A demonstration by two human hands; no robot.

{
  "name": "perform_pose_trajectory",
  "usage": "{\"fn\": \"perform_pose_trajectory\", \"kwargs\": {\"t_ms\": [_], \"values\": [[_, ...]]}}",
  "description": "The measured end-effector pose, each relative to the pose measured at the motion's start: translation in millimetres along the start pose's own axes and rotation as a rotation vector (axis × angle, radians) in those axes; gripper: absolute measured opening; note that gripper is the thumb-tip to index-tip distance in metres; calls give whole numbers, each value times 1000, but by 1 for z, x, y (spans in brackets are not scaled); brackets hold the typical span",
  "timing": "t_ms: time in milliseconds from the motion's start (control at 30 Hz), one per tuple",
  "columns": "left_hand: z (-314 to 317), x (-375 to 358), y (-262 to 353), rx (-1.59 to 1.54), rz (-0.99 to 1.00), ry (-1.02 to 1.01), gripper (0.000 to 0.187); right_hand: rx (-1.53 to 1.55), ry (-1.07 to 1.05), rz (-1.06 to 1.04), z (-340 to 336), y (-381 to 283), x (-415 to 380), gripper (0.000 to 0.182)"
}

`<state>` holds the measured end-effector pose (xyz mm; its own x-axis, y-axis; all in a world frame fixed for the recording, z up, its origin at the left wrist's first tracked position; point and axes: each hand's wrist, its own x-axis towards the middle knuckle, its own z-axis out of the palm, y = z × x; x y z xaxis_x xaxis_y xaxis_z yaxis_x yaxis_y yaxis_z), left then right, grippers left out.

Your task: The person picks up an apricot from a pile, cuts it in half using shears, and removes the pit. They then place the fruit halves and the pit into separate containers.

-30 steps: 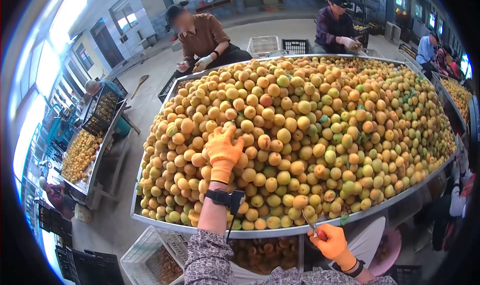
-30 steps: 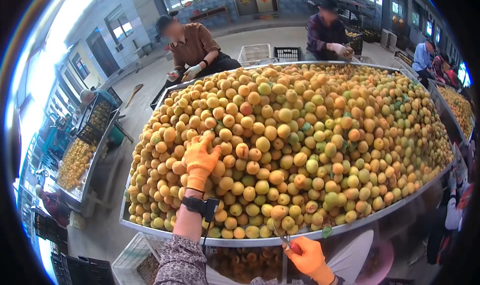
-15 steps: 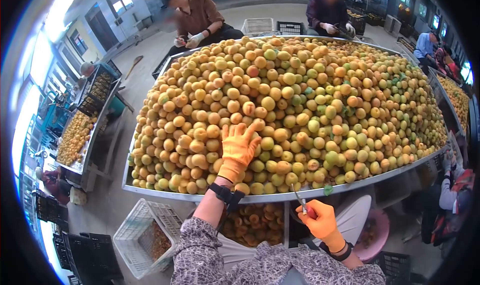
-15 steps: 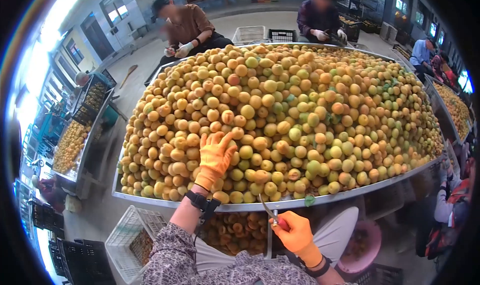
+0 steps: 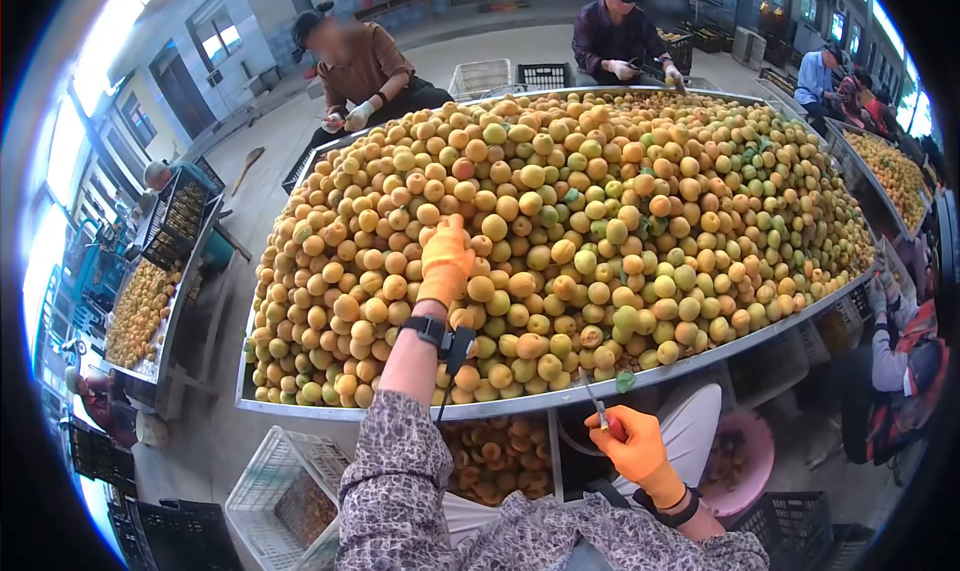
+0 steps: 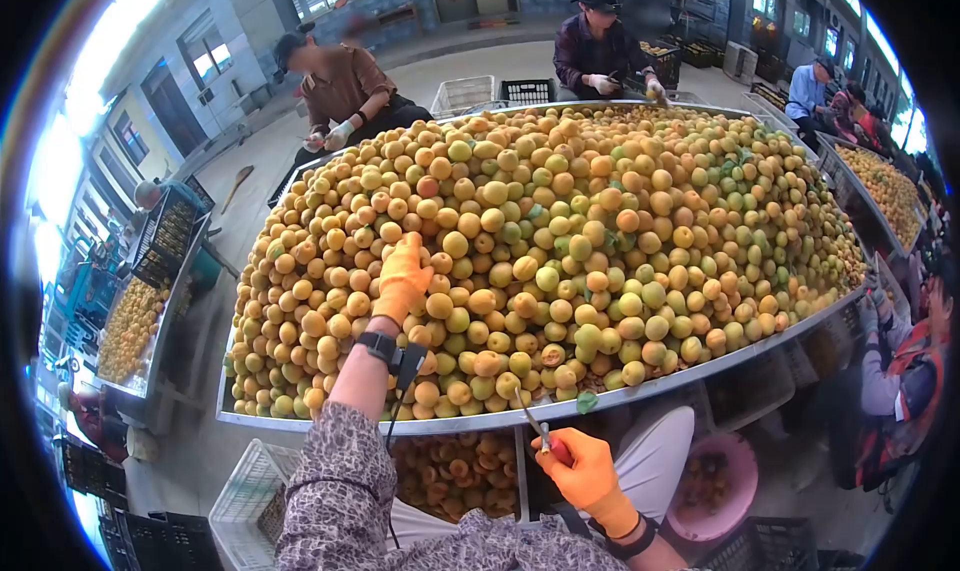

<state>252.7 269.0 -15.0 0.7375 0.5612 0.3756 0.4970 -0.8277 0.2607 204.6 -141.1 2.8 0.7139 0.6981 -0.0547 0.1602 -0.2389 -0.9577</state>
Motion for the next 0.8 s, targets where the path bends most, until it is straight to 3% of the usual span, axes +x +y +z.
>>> {"fn": "perform_pose_trajectory", "kwargs": {"t_ms": [33, 100, 167, 233, 433, 500, 567, 633, 800], "values": [[-10, -10, 5, 8, 1, 6, 46, 6, -2, -7, 0, -2, 0, 12], [-35, -36, 19, -1090, -294, -15, 46, 147, 62, 53, 3, -7, 1, 15], [-70, -86, 40, -1686, -342, -219, 51, 252, 2, 97, 6, -10, 2, 16], [-86, -139, 55, -2000, -318, -338, 56, 472, -56, 19, 10, -15, 3, 24], [-105, -260, 73, -2048, -509, -365, 69, 517, -315, 124, 31, -23, -7, 33], [-104, -283, 69, -2006, -476, -339, 68, 475, -454, 176, 36, -27, -14, 32], [-106, -299, 70, -2005, -504, -283, 65, 459, -501, 251, 42, -27, -21, 31], [-107, -310, 70, -1920, -578, -337, 61, 384, -604, 200, 46, -28, -26, 31], [-120, -322, 87, -1985, -542, -231, 46, 417, -634, 129, 53, -22, -38, 38]]}}
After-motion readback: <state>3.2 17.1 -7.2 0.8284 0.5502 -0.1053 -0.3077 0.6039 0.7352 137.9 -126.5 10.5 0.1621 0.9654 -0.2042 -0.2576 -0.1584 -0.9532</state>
